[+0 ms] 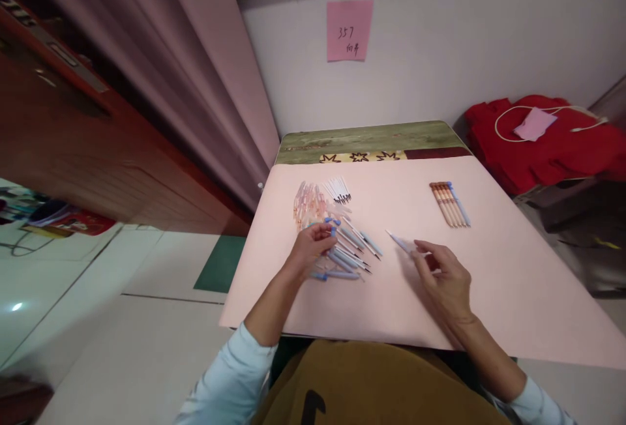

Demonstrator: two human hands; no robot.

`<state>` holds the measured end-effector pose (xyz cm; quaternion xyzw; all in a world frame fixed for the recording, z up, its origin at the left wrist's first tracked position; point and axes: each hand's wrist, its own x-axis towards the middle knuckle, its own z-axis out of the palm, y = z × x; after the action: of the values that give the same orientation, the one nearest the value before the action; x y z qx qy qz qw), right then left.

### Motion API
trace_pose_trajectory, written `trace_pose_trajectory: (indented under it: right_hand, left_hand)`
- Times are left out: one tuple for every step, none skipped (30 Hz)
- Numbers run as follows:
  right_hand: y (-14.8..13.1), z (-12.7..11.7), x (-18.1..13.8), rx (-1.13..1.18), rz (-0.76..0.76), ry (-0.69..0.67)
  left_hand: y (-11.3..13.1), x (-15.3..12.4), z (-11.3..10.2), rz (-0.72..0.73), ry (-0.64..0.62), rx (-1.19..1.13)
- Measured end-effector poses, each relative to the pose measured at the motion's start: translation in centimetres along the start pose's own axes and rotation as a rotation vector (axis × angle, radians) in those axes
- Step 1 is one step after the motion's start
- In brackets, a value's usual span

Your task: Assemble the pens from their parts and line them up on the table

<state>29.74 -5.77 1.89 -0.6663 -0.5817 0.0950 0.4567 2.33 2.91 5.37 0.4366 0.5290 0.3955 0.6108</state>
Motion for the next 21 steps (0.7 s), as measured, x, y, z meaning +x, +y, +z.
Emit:
trace_pose_trajectory:
  right_hand:
    - [-1.1,0.2,-0.1,0.081,0.008,-0.062]
    - [-2.2,0.4,-0.3,0.16,0.012,-0.128]
    - [-3.4,0.8,-0.5,0.231,0.017,-0.2]
    - [-4.6,1.2,-0.9,0.294,0.017,-0.27]
    - [-5.6,1.7,-1.2,0.349,0.016,-0.335]
    - [-6.6,2.1,-1.5,0.394,0.018,-0.364]
    - [-7.4,2.5,-1.8,0.426,0.011,-0.383]
    - [-8.0,2.9,-1.9,0.443,-0.001,-0.394]
    - [-8.4,3.1,-2.0,0.447,-0.016,-0.394]
    - [-8.7,3.3,-2.1,0.441,-0.033,-0.392]
    - [-8.8,3.4,-2.0,0.426,-0.052,-0.39]
    - [-8.8,3.5,-2.0,0.406,-0.072,-0.387]
    - [-8.7,3.5,-1.9,0.385,-0.09,-0.382]
    - [-8.6,3.4,-1.9,0.364,-0.107,-0.376]
    - [-8.5,3.4,-1.9,0.342,-0.12,-0.363]
    - [-8.3,3.3,-1.9,0.317,-0.13,-0.348]
    - [-8.2,3.3,-1.9,0.291,-0.136,-0.332]
    - [-8.0,3.2,-2.0,0.266,-0.136,-0.32]
    - [-7.9,3.2,-2.0,0.243,-0.131,-0.315]
    - [-7.7,3.1,-2.0,0.227,-0.119,-0.315]
    - [-7.6,3.1,-2.0,0.219,-0.101,-0.321]
  left_hand:
    - [-0.4,-0.8,0.5,-0.099,-0.003,-0.163]
    - [-0.8,-1.6,0.9,-0.183,-0.008,-0.3]
    - [-1.2,-2.3,1.4,-0.246,-0.001,-0.402]
    - [-1.6,-2.9,1.7,-0.285,0.014,-0.469]
    - [-2.0,-3.4,2.0,-0.3,0.031,-0.51]
    - [-2.4,-3.9,2.3,-0.303,0.045,-0.534]
    - [-2.6,-4.3,2.5,-0.303,0.056,-0.552]
    - [-2.9,-4.6,2.7,-0.306,0.063,-0.574]
    - [-3.0,-4.9,2.9,-0.315,0.071,-0.603]
    - [-3.0,-5.2,3.1,-0.325,0.081,-0.637]
    - [-3.0,-5.5,3.4,-0.331,0.094,-0.673]
    - [-2.9,-5.7,3.7,-0.327,0.107,-0.708]
    - [-2.8,-6.0,4.0,-0.312,0.115,-0.736]
    - [-2.7,-6.2,4.4,-0.287,0.116,-0.754]
    - [-2.5,-6.3,4.8,-0.259,0.112,-0.764]
    - [-2.4,-6.5,5.1,-0.235,0.105,-0.768]
    - [-2.3,-6.6,5.4,-0.217,0.1,-0.768]
    - [-2.3,-6.6,5.7,-0.203,0.098,-0.763]
    - [-2.3,-6.7,5.9,-0.196,0.102,-0.759]
    - [-2.3,-6.7,6.1,-0.194,0.107,-0.757]
    - [-2.3,-6.7,6.2,-0.195,0.112,-0.757]
